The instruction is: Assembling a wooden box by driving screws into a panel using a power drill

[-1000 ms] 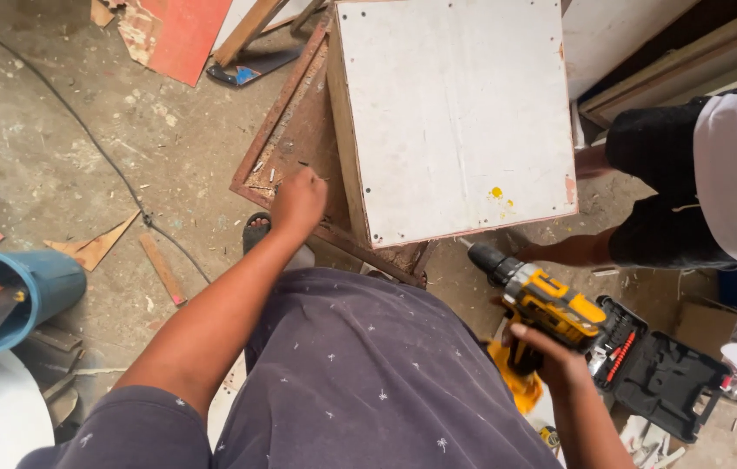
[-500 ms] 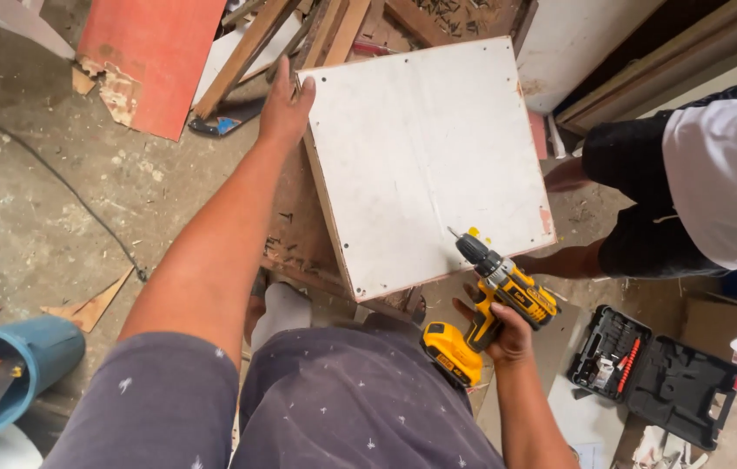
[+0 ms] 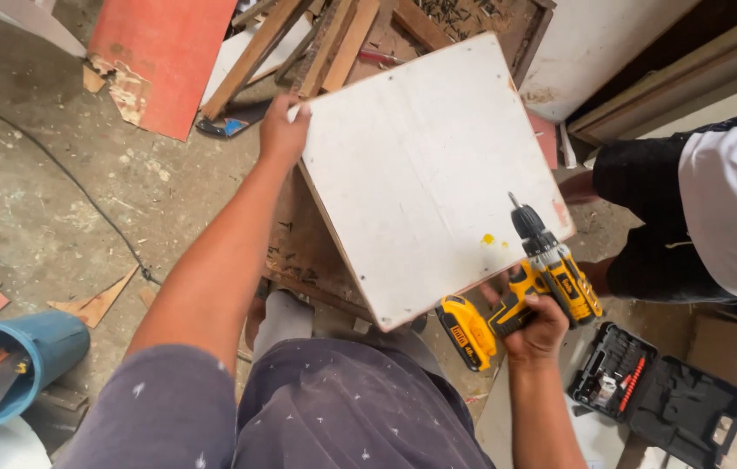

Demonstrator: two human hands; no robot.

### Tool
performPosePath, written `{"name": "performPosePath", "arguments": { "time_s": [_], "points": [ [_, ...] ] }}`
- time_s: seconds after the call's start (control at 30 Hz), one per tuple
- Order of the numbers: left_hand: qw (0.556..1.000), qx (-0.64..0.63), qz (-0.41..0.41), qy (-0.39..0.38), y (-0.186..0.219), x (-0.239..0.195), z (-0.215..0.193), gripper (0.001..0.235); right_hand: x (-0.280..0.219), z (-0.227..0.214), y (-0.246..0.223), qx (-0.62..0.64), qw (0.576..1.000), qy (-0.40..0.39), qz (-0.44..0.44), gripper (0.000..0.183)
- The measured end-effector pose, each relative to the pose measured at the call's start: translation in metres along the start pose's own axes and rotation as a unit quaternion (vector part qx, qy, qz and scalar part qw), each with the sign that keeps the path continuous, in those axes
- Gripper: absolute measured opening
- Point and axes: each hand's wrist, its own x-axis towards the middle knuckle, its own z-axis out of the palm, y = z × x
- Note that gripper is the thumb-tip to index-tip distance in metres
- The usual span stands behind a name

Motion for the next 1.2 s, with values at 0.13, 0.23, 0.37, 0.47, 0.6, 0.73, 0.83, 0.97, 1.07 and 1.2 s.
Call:
{"name": "performPosePath", "arguments": {
  "time_s": [0.13,0.23,0.37,0.47,0.6,0.73,0.83,0.97,1.07,1.2],
  "points": [
    [0.998,-0.042,-0.007,0.047,-0.002,-0.084,-0.022,0.035,0.052,0.019,-0.043,-0.025,1.0,-0.014,0.003,0.06],
    [0.991,-0.081,-0.05,0.098,-0.016,-0.149,-0.019,0.022,0.029,0.084,-0.079,-0.097,0.992,0.085,-0.003,0.04],
    [0.988,-0.019,-0.051,0.143,-0.045,-0.175,-0.003,0.02,0.0,0.1,-0.105,-0.145,0.987,0.067,0.002,0.04],
    [0.992,0.045,-0.02,0.116,-0.039,-0.189,-0.016,0.029,-0.056,0.093,-0.101,-0.17,0.983,0.067,-0.014,0.046],
    [0.94,0.163,0.248,0.168,0.039,-0.219,-0.041,0.06,-0.122,0.064,-0.084,-0.281,0.958,0.018,-0.054,0.027],
    [0.89,0.063,0.452,-0.004,0.045,-0.254,0.02,0.051,-0.151,0.017,-0.064,-0.378,0.924,0.018,-0.061,0.03],
    [0.799,0.009,0.551,-0.242,0.07,-0.296,0.059,0.051,-0.178,0.037,-0.069,-0.443,0.896,-0.006,-0.038,0.024],
    [0.724,0.148,0.546,-0.395,0.083,-0.324,0.095,0.054,-0.182,0.024,-0.064,-0.497,0.867,-0.008,0.027,0.024],
    [0.735,0.179,0.517,-0.401,0.072,-0.332,0.109,0.052,-0.187,0.022,-0.06,-0.517,0.854,-0.013,0.05,0.024],
    [0.757,0.15,0.501,-0.392,0.063,-0.331,0.117,0.043,-0.192,0.037,-0.057,-0.535,0.841,0.007,0.076,0.022]
  ]
}}
